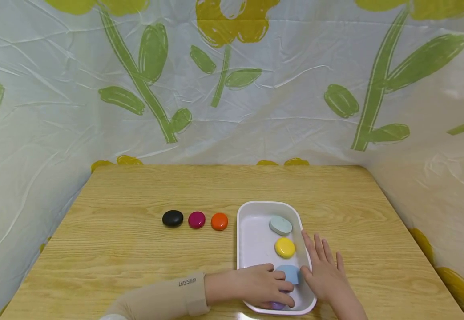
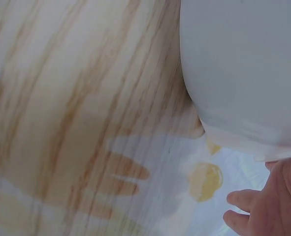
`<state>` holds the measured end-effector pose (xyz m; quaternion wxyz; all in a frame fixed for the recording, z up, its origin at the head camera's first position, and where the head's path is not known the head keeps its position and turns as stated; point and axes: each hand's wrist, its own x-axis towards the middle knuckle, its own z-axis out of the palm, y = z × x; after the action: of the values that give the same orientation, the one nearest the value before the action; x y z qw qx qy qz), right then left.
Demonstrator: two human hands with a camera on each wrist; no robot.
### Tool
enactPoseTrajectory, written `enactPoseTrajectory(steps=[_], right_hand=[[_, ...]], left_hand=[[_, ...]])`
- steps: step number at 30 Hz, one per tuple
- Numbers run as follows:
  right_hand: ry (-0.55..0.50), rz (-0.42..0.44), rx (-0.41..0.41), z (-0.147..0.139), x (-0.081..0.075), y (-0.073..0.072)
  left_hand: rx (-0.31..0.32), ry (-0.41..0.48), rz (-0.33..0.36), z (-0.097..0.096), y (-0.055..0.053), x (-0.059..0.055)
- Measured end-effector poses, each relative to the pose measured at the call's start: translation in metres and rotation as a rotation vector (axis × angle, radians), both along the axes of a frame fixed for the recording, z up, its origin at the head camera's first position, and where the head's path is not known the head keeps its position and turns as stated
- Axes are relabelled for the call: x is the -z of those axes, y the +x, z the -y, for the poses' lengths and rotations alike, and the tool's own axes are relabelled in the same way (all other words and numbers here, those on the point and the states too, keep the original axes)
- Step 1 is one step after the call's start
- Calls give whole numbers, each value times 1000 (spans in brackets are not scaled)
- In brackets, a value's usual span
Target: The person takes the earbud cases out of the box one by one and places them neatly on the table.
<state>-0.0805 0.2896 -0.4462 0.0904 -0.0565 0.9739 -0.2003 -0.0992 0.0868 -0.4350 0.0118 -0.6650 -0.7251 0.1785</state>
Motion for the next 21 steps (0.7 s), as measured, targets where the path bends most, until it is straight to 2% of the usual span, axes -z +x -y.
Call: enactPoseTrajectory(steps=[8,15,21], right_hand=[[5,-3,2,1,0,1],[10,-12,3,1,0,1],[7,-14,0,1,0,1]], left_hand=[[-36,-34,42,-2,0,1],[-30,-28,46,-2,-1,1],[-49,-18,106,-2,-7,2]])
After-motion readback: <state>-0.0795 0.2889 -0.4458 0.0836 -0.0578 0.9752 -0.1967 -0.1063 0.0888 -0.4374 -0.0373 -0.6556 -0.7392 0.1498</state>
